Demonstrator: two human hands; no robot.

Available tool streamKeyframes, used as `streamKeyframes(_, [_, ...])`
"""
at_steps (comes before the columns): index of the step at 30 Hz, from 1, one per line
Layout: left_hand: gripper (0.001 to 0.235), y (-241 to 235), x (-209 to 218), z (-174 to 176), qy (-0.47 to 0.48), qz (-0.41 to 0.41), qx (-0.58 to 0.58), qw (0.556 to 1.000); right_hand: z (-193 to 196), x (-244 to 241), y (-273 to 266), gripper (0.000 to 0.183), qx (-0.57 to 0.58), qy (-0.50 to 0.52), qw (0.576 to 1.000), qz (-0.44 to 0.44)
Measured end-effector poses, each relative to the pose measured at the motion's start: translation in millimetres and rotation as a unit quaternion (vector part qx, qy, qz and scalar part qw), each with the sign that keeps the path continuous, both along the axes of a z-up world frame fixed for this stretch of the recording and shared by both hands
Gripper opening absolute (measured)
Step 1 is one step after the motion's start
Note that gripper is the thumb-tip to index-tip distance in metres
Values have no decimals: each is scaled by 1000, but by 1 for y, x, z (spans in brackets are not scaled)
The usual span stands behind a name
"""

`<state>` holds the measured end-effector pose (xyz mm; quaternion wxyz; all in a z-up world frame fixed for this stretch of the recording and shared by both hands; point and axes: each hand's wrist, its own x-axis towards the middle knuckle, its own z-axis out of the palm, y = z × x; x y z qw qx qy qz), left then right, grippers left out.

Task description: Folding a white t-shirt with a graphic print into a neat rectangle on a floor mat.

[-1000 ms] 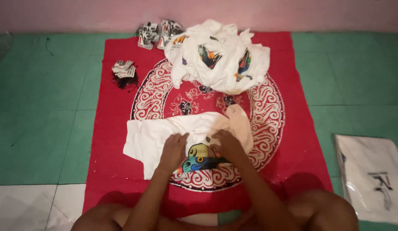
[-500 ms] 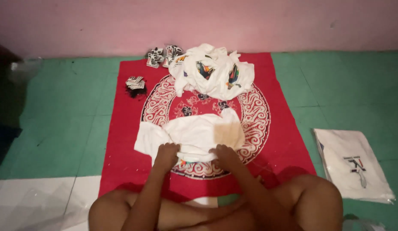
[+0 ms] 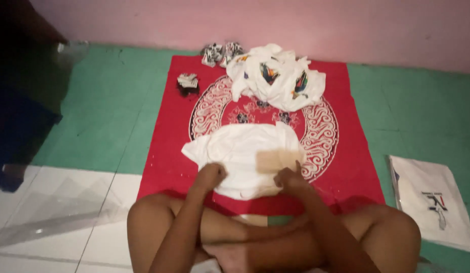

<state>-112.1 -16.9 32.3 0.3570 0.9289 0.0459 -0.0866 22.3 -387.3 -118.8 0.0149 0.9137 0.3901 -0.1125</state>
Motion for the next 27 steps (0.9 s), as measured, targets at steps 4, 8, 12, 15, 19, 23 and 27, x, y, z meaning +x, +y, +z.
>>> streamKeyframes(4, [34, 4, 18, 4, -95, 7, 69, 993, 62, -31, 16, 25, -54, -95, 994, 14])
streamKeyframes(8, [54, 1, 17, -25, -15, -55, 174, 983, 100, -36, 27, 40, -69, 113, 975, -176])
streamKeyframes(12, [55, -1, 13, -33, 20, -71, 208, 975, -53, 32, -20, 57, -35, 53, 961, -270])
streamKeyframes(15, [40, -6, 9, 5, 50, -95, 223, 969, 86, -18, 8, 98, -5, 104, 926, -363])
streamKeyframes(19, [31, 5, 14, -3, 136, -95, 172, 971, 79, -4, -12, 115, 53, 160, 884, -437])
streamKeyframes(23, [66, 17, 23, -44, 102, 23, 83, 991, 65, 5, -32, 124, 76, 176, 867, -460])
streamKeyframes(27, [21, 6, 43, -26, -27, -6, 148, 989, 103, -2, -14, 118, 80, 175, 870, -455])
